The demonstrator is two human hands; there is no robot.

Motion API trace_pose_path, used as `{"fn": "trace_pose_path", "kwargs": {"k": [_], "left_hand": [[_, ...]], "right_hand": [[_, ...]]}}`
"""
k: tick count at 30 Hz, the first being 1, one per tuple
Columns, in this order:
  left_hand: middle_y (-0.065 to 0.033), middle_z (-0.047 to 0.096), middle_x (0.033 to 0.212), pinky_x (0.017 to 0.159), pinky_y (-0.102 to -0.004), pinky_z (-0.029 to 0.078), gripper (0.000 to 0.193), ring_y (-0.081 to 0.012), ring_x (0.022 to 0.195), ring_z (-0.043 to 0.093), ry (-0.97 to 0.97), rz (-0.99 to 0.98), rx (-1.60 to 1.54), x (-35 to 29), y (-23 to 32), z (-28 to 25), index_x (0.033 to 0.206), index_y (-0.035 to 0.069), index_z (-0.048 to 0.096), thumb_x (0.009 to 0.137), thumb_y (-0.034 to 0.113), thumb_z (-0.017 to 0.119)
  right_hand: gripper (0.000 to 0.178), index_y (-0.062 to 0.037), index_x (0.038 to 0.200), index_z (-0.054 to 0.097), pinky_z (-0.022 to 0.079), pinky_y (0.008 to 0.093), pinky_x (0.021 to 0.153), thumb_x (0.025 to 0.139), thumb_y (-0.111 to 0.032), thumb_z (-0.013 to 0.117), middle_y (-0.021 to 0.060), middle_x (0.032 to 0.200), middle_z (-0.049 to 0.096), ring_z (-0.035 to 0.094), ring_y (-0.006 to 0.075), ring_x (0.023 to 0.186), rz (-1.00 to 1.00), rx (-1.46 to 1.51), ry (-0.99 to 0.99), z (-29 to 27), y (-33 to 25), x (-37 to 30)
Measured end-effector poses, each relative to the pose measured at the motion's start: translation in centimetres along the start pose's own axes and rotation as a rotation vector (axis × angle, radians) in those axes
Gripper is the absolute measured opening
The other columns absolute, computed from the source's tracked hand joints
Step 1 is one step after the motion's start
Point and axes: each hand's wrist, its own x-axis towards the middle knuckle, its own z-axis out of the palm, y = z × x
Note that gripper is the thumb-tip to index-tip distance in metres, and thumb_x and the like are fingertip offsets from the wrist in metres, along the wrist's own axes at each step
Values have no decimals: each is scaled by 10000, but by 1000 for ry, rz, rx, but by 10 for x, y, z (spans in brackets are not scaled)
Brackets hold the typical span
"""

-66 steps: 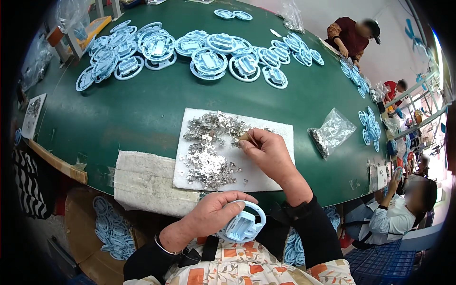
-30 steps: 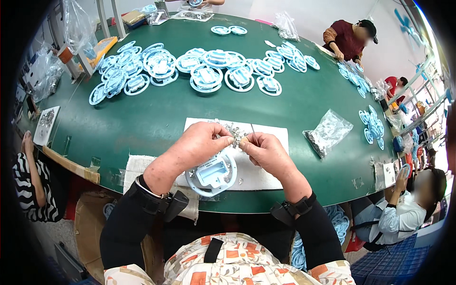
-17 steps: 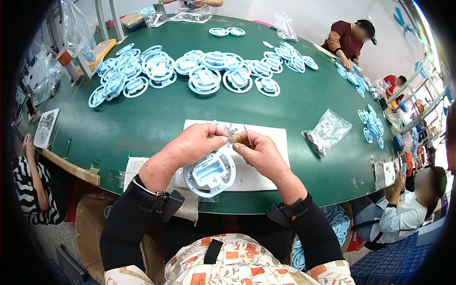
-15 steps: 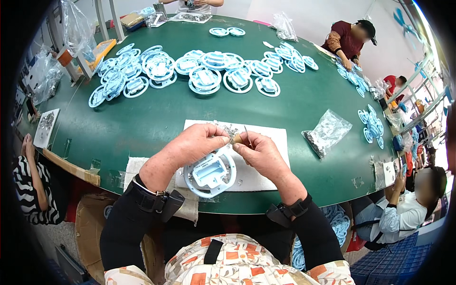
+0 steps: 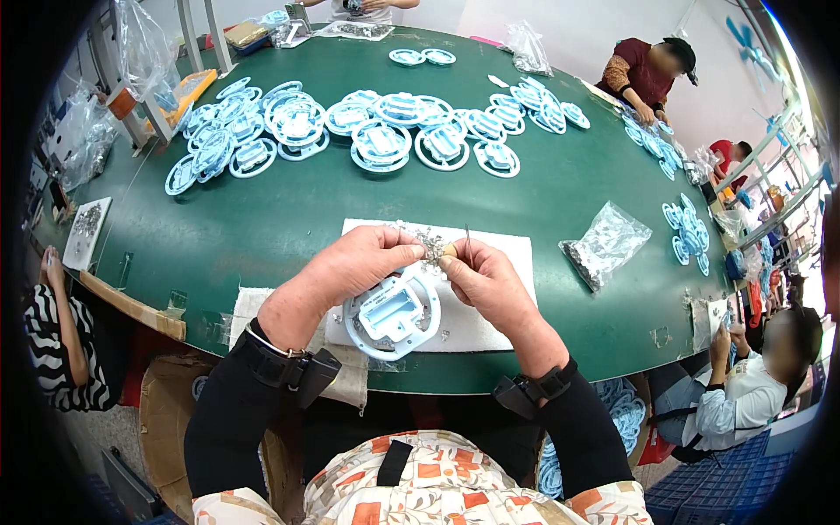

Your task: The person sits at a green table in a workshop and assembles light blue plastic rings. They pick up a ring, insert small metal components into the center using a wooden stick, and place the finished unit on the table. The process is repeated continuously with other workers visible in the background.

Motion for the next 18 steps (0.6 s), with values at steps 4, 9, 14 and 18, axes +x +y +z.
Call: {"fn": "trace_pose_path", "kwargs": {"k": [4, 9, 14, 18], "left_hand": [[-7, 700, 927, 665, -210, 500, 263, -46, 764, 602, 19, -7, 131, 1, 1, 1, 1132, 7, 705, 978, 216, 664], [-5, 691, 921, 682, -222, 489, 257, -52, 783, 589, 31, -1, 244, -6, 13, 9, 1137, 5, 702, 969, 194, 657], [-4, 687, 928, 686, -225, 485, 230, -51, 785, 577, 35, 6, 313, -3, 9, 7, 1103, 17, 700, 968, 198, 659], [4, 682, 888, 683, -241, 488, 190, -60, 767, 573, 23, 27, 381, -1, 7, 4, 1047, 31, 708, 966, 195, 655]], "right_hand": [[157, -2, 935, 660, 428, 238, 603, 957, -157, 674, -38, 770, 607, 488, 34, 689, -86, -150, 57, 4, 4, 1], [127, -35, 971, 618, 352, 187, 511, 991, -157, 650, -74, 736, 535, 442, 8, 595, -115, -235, 62, 3, 7, 3], [173, -3, 931, 664, 430, 251, 607, 948, -175, 675, -32, 757, 605, 492, 44, 691, -67, -198, 84, 6, 1, 1], [158, -10, 935, 661, 420, 242, 595, 955, -167, 667, -41, 756, 590, 483, 37, 688, -73, -170, 66, 8, -1, -1]]}}
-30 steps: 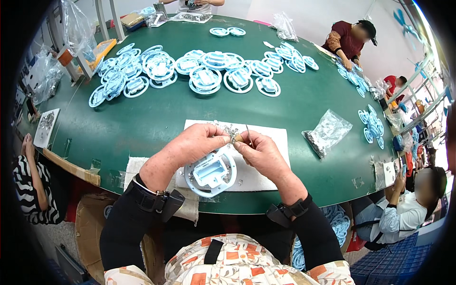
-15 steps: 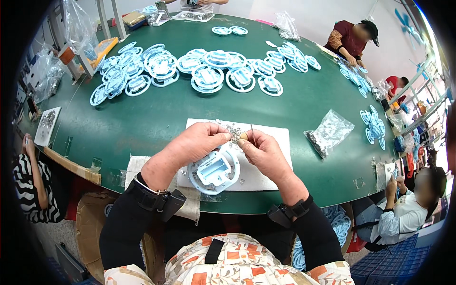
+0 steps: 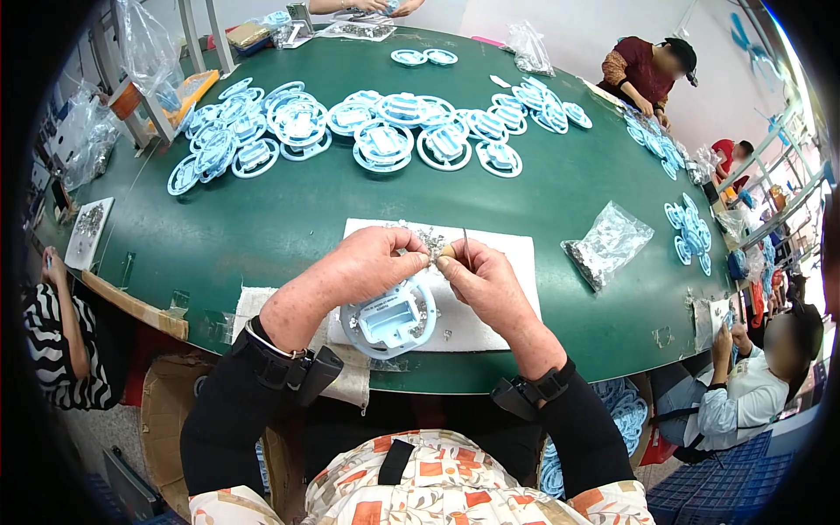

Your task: The person sits at a green table in a workshop and assembles light blue plastic rings. They pick up a ring, insert small metal components into the center using a wooden stick, and place the finished unit on the table. The process is repeated continuously with other workers visible in the background.

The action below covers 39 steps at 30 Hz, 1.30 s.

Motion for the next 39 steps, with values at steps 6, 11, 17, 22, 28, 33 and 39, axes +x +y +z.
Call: {"fn": "trace_pose_path", "kwargs": {"k": [6, 11, 17, 22, 28, 33, 39], "left_hand": [[-2, 683, 801, 687, -285, 498, 204, -87, 739, 581, -49, 79, 173, -1, 7, -11, 998, 39, 725, 937, 228, 676], [-66, 703, 802, 693, -319, 507, 231, -137, 713, 592, -85, 116, 280, -3, 8, -12, 1006, 34, 728, 924, 245, 679], [-176, 708, 809, 702, -384, 533, 226, -276, 725, 669, -30, 221, 514, 1, 10, -7, 948, 28, 744, 866, 229, 682], [-205, 698, 795, 707, -421, 540, 194, -356, 738, 681, -6, 194, 594, 3, 19, -7, 873, 38, 757, 814, 201, 671], [-204, 695, 786, 691, -415, 540, 192, -348, 720, 679, -27, 139, 606, 7, 30, -8, 865, 40, 758, 795, 198, 675], [-200, 696, 777, 681, -406, 544, 187, -339, 716, 682, 15, 235, 545, 3, 22, -9, 867, 47, 762, 790, 198, 685], [-186, 712, 801, 698, -407, 553, 190, -334, 739, 695, 54, 235, 595, 6, 15, -3, 878, 47, 767, 798, 206, 700]], "right_hand": [[153, -2, 926, 652, 413, 247, 595, 962, -150, 664, -41, 761, 585, 476, 42, 690, -19, 25, 17, -2, 5, 0], [141, 15, 938, 636, 451, 287, 639, 943, -122, 670, 22, 758, 617, 520, 99, 692, -110, -126, 22, -1, 2, -3], [109, 6, 931, 625, 487, 327, 675, 911, -90, 674, 116, 780, 643, 585, 198, 688, -294, -379, 95, 6, -4, -5], [106, 8, 903, 614, 490, 339, 673, 920, -88, 657, 116, 760, 634, 588, 207, 686, -208, -262, 129, 12, 1, -1], [124, 10, 908, 617, 483, 328, 657, 925, -108, 653, 106, 741, 625, 584, 186, 674, -205, -281, 128, 9, 3, -2], [139, 12, 903, 621, 477, 323, 647, 925, -121, 653, 94, 724, 620, 562, 161, 657, -184, -292, 159, 9, 0, -2], [159, 15, 903, 628, 469, 313, 642, 941, -139, 648, 63, 719, 614, 543, 126, 662, -144, -235, 138, 9, 7, 0]]}}
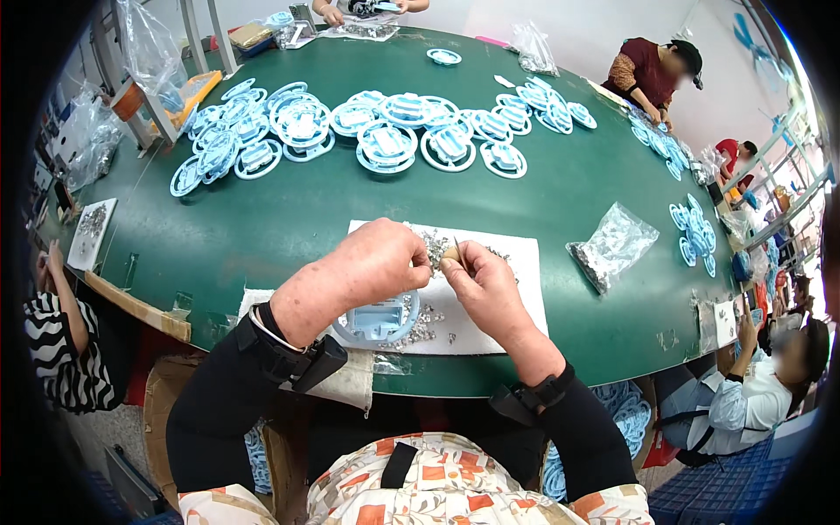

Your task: The person sits at a green table in a workshop and assembles light blue plastic rings. They pick up a ring, insert small metal components into the center using a wooden stick, and place the finished unit on the table. The process is repeated continuously with other workers visible in the background.

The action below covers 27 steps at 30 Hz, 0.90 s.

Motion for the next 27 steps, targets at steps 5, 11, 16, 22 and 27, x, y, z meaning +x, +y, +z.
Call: {"fn": "trace_pose_path", "kwargs": {"k": [5, 11, 16, 22, 27], "left_hand": [[-182, 728, 839, 717, -388, 555, 205, -305, 760, 707, -14, -75, -78, 1, 3, -6, 946, 53, 772, 828, 205, 699], [-158, 742, 861, 717, -364, 542, 231, -242, 748, 694, -62, -120, -156, -2, 5, -11, 1021, 63, 767, 862, 218, 701], [-140, 733, 828, 701, -354, 535, 236, -223, 715, 671, -43, -150, -216, 0, 4, -7, 1015, 57, 758, 873, 237, 702], [-155, 724, 813, 695, -371, 537, 212, -259, 707, 677, -11, -76, -134, -2, 11, -9, 965, 53, 757, 843, 217, 700], [-171, 718, 797, 697, -398, 545, 196, -314, 727, 691, 14, -22, -9, 1, 9, -9, 912, 59, 763, 801, 209, 703]], "right_hand": [[178, -25, 907, 623, 418, 254, 578, 982, -187, 630, -32, 721, 570, 482, 58, 637, 158, 281, -62, -3, 8, 3], [165, -49, 929, 616, 387, 218, 545, 996, -200, 621, -63, 712, 533, 456, 25, 610, 219, 433, -69, -5, 7, 4], [143, -59, 944, 594, 338, 205, 514, 1016, -182, 601, -62, 721, 513, 421, 24, 581, 172, 453, -37, -3, 4, 2], [156, -23, 935, 624, 422, 238, 637, 990, -169, 623, -48, 740, 553, 468, 51, 695, 74, 361, 39, 4, 13, 0], [180, -7, 899, 631, 438, 268, 656, 962, -175, 646, -18, 755, 586, 489, 69, 712, 102, 259, 13, 0, 10, 0]]}}
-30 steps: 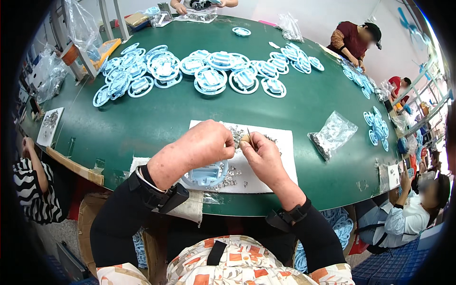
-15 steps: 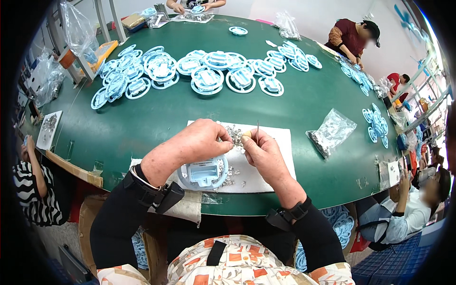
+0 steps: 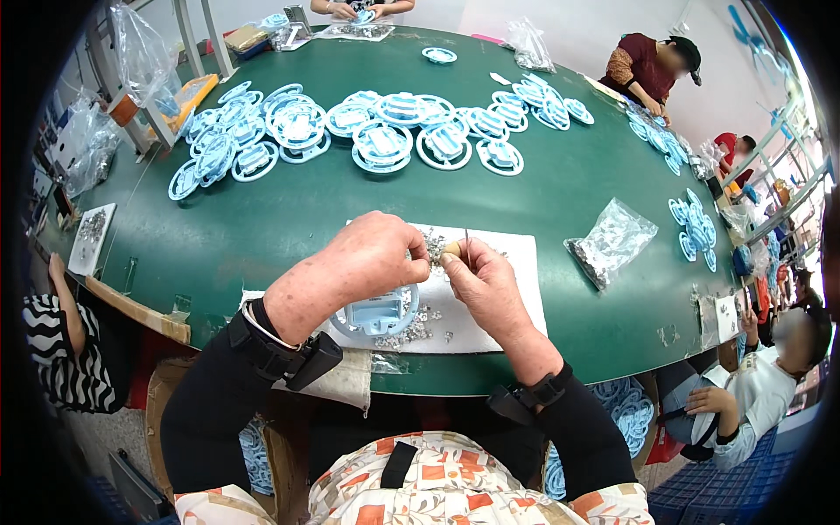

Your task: The person sits at a green table in a workshop and assembles light blue plastic rings. They pick up a ring, insert small metal components into the center using a wooden stick, and place the finished unit on the table. The process is repeated continuously with other workers visible in the background.

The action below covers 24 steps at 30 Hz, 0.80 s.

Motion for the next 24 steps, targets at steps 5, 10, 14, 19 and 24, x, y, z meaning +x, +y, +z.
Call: {"fn": "trace_pose_path", "kwargs": {"k": [5, 10, 14, 19, 24], "left_hand": [[-175, 708, 771, 696, -403, 553, 195, -339, 712, 686, 3, 72, 14, -2, 3, -7, 905, 71, 766, 786, 208, 694], [-176, 702, 758, 699, -406, 554, 189, -343, 711, 687, -23, 105, 73, 0, 1, -7, 888, 72, 762, 772, 200, 685], [-173, 705, 767, 697, -403, 553, 194, -339, 710, 686, -29, 105, 90, 1, 0, -10, 901, 69, 756, 772, 194, 682], [-177, 714, 804, 697, -394, 551, 220, -327, 714, 687, -32, 88, -17, 1, 2, -13, 944, 52, 750, 785, 187, 681], [-188, 720, 824, 708, -398, 552, 224, -324, 735, 695, 9, 17, 21, 7, -7, -11, 952, 37, 756, 812, 199, 691]], "right_hand": [[200, 3, 889, 622, 450, 295, 655, 942, -186, 660, 35, 732, 600, 506, 97, 690, -2, -131, -15, -4, -3, 1], [193, 2, 889, 615, 459, 308, 658, 934, -179, 663, 58, 724, 606, 519, 115, 680, -39, -183, -13, -4, -6, -1], [193, 1, 885, 613, 462, 313, 655, 930, -179, 668, 55, 726, 612, 522, 119, 674, -73, -226, -30, -6, -8, 1], [201, 1, 882, 626, 463, 313, 648, 926, -188, 675, 55, 725, 615, 526, 121, 668, 31, -173, -68, -10, -1, 3], [212, 4, 886, 649, 462, 307, 650, 924, -202, 684, 34, 736, 623, 524, 100, 682, 93, -213, -56, -12, 2, 3]]}}
